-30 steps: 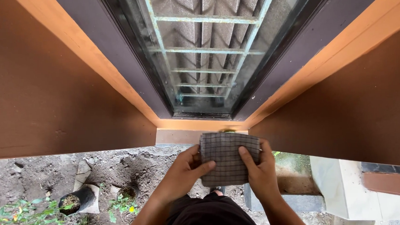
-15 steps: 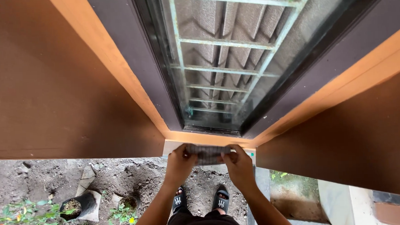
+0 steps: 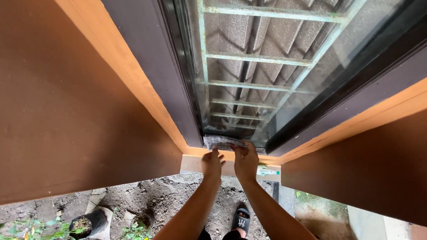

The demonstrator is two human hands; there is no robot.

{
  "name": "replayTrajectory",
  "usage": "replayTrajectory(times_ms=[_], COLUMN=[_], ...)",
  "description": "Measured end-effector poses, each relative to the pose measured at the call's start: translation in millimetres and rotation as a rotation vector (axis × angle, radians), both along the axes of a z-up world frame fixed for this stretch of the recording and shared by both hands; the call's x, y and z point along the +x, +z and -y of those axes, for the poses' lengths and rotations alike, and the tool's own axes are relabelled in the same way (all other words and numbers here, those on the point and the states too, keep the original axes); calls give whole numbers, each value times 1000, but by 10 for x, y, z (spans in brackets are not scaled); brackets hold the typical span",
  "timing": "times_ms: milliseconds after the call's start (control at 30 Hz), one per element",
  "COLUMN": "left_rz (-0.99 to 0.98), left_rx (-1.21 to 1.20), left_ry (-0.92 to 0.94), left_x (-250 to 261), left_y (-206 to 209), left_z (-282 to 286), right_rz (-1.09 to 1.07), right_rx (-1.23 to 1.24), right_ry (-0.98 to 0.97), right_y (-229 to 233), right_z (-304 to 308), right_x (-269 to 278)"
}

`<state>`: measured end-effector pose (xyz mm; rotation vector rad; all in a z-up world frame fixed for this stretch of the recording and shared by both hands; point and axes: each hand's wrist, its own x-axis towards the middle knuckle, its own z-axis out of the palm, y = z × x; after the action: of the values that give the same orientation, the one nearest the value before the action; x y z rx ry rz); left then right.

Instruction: The person is cleaning a narrow exterior window pane by spraying it with a cleaning solution and wiping it thoroughly with a cloth.

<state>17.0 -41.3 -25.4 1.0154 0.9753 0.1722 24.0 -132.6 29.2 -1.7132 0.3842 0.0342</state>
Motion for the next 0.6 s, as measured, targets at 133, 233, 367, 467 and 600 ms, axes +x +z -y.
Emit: replayTrajectory(times_ms=[133,233,367,467,600], left_rz=[92,150,181,151,121], left_rx=[-159,-148,-239,-301,-290], left_ry=[-133,-180,-266,-376,-481], left_x=[98,151,193,265,348], left_y=[14,141,334,-61,-181], left_z=[-160,-222,-32,228,512], right_rz=[-24,15,75,42,88], right_rx=[32,49,38,99,208], right_ry=[22,38,-48,-260,-311], right_y=[-88,-184,-94,-73,-309], right_z=[-49,-55,109,287,428], right_x=[29,54,21,-84,-162])
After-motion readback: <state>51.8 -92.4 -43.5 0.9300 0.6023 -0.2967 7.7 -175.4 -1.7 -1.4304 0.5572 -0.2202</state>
